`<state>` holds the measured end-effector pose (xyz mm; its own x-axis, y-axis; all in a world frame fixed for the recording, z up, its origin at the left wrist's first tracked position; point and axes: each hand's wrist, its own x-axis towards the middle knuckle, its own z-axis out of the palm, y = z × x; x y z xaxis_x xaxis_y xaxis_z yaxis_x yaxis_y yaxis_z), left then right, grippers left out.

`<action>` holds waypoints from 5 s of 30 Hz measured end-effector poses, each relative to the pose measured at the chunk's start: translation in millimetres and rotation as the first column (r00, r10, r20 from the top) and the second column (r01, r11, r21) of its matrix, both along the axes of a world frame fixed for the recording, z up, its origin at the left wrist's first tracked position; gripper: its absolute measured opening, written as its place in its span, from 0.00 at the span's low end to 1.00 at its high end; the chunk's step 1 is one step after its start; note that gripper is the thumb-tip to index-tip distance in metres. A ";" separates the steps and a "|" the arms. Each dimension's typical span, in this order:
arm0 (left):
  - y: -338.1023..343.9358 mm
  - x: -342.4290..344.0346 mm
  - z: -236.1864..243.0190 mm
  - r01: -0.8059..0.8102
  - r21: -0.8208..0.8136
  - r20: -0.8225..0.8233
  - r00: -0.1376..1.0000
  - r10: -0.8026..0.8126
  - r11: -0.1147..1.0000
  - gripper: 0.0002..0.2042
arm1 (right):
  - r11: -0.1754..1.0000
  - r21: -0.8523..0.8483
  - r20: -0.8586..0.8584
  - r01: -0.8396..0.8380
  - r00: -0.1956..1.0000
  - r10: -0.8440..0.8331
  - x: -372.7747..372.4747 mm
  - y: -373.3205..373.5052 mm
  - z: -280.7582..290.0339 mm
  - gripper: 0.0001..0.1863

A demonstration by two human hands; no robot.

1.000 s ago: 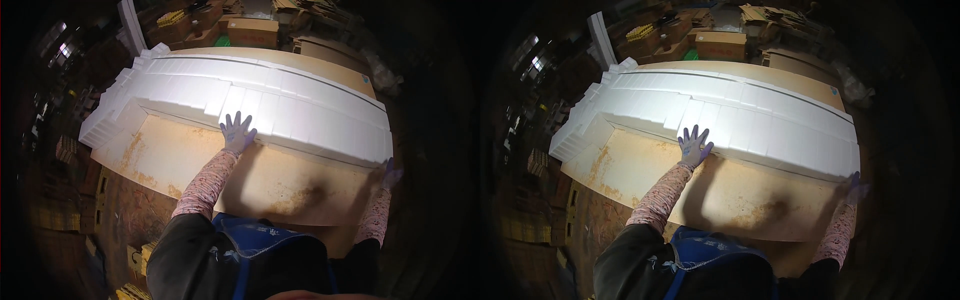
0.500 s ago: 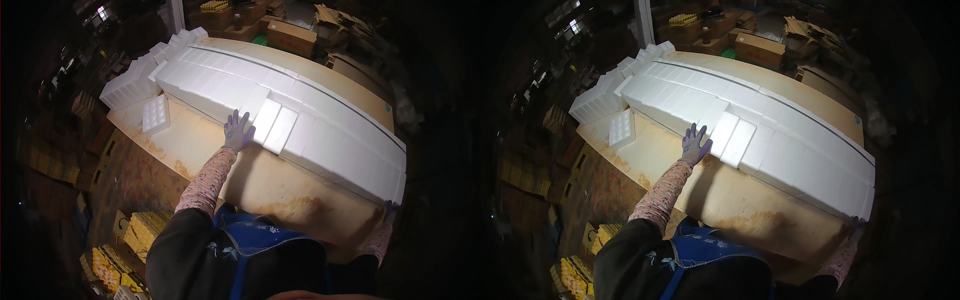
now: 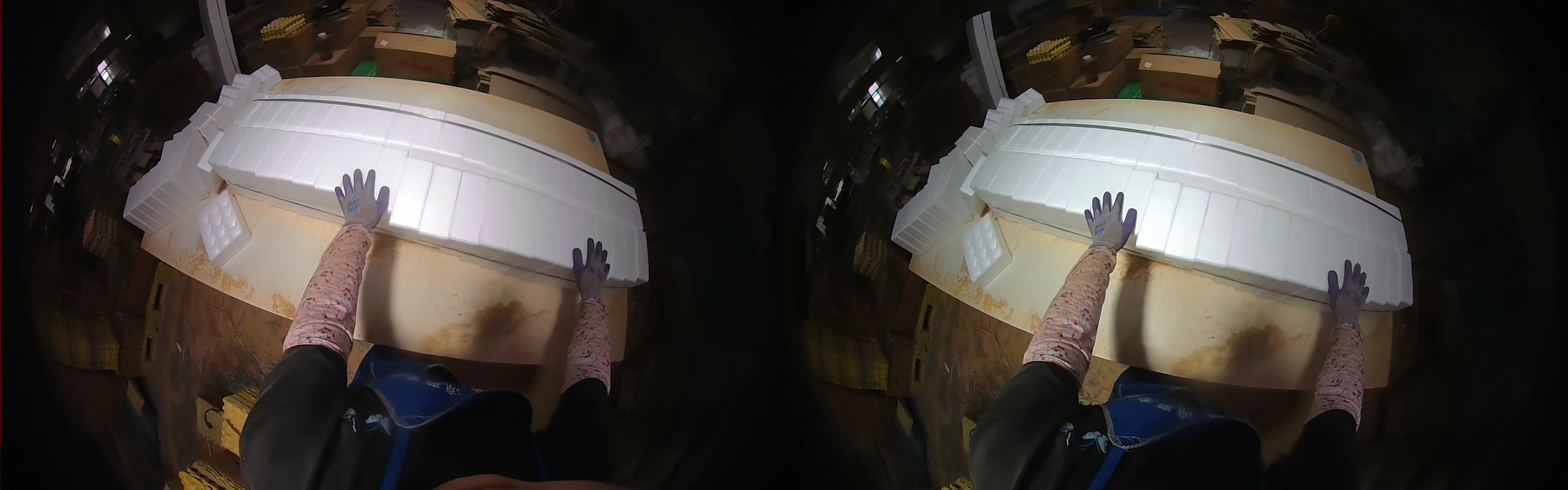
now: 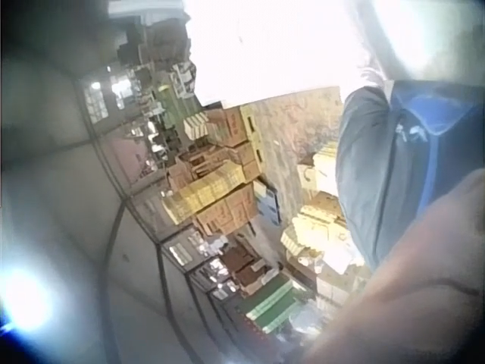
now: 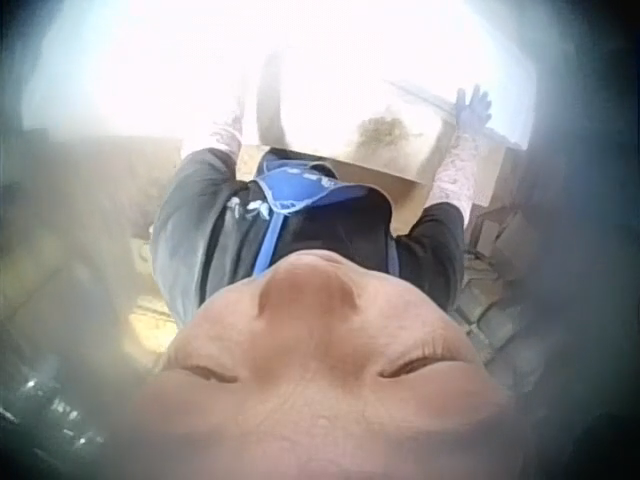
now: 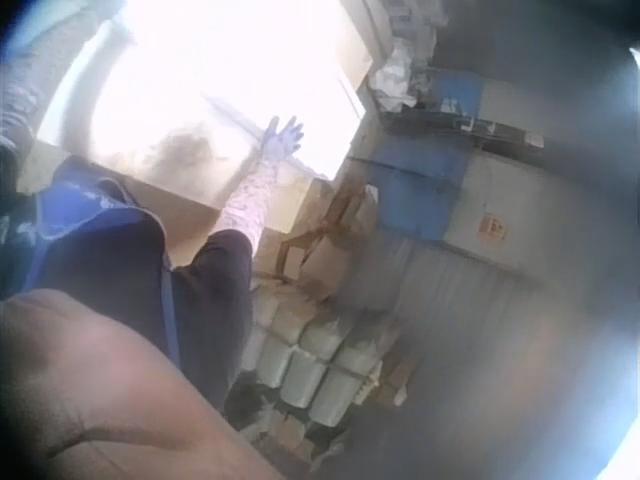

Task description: The person handles a bundle of flexible straps and then organizes and stacks molded styrofoam egg cartons on a wooden table by hand.

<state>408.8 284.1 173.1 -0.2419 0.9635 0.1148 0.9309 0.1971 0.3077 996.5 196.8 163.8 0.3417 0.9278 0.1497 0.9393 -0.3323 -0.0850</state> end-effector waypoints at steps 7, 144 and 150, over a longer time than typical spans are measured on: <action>-64.4 34.8 0.6 0.120 0.198 0.305 0.936 -0.177 0.973 0.34 | 0.990 0.139 0.004 -0.019 1.000 0.019 62.8 -78.5 -8.6 0.28; -170.9 477.2 197.9 0.872 0.302 0.923 -0.166 -0.346 0.386 0.17 | 0.457 0.467 -0.673 0.757 -0.032 0.739 124.8 -123.1 8.1 0.24; -226.4 451.5 203.3 0.962 0.270 0.920 -0.246 -0.306 0.040 0.16 | 0.662 0.568 -0.820 0.488 0.273 0.503 138.3 -12.0 1.2 0.21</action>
<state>860.3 57.7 376.4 0.9724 0.2221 0.0708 -0.0761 0.0154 0.9970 1134.8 184.8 165.0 0.6704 0.7031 0.2371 0.0236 0.2992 -0.9539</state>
